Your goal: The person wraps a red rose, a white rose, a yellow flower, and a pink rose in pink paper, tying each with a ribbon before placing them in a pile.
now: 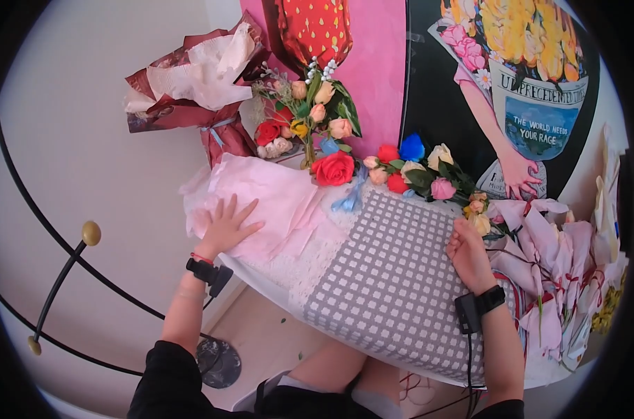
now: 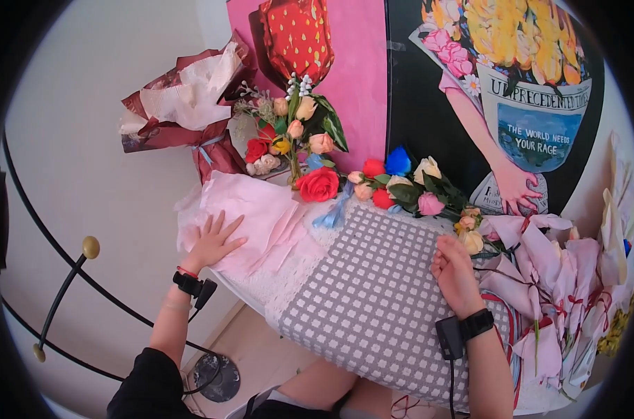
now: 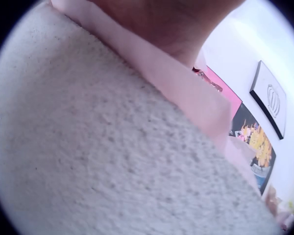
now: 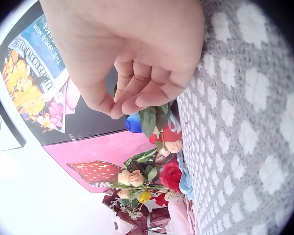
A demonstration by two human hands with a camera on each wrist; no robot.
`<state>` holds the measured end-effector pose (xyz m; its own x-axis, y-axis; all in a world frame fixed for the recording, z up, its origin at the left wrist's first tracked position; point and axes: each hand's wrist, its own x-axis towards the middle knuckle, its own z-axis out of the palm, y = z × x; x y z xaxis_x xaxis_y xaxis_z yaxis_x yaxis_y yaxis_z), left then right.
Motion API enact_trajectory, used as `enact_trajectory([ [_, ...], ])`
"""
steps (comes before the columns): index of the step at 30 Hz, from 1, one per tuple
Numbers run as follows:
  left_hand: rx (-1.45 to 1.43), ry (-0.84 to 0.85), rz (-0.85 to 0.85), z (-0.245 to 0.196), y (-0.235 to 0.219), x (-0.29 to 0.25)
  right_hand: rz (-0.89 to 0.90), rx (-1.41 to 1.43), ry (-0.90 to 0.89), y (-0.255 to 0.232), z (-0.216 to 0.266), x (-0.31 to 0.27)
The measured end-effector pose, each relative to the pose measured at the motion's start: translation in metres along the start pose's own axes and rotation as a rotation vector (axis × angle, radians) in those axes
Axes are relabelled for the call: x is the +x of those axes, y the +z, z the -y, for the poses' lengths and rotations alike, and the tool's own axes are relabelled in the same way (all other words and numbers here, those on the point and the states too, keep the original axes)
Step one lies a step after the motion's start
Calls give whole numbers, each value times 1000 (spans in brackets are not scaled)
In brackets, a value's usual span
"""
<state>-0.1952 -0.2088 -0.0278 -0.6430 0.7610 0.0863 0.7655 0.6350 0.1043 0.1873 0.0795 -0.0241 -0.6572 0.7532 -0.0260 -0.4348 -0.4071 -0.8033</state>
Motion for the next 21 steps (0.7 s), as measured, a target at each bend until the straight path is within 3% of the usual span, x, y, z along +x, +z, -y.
enact_trajectory([
  [12,123,-12,280,-8,-22,6,57,-92,27,4,1,-2],
  [21,17,22,277,5,-12,12,70,-82,62,3,1,-3],
])
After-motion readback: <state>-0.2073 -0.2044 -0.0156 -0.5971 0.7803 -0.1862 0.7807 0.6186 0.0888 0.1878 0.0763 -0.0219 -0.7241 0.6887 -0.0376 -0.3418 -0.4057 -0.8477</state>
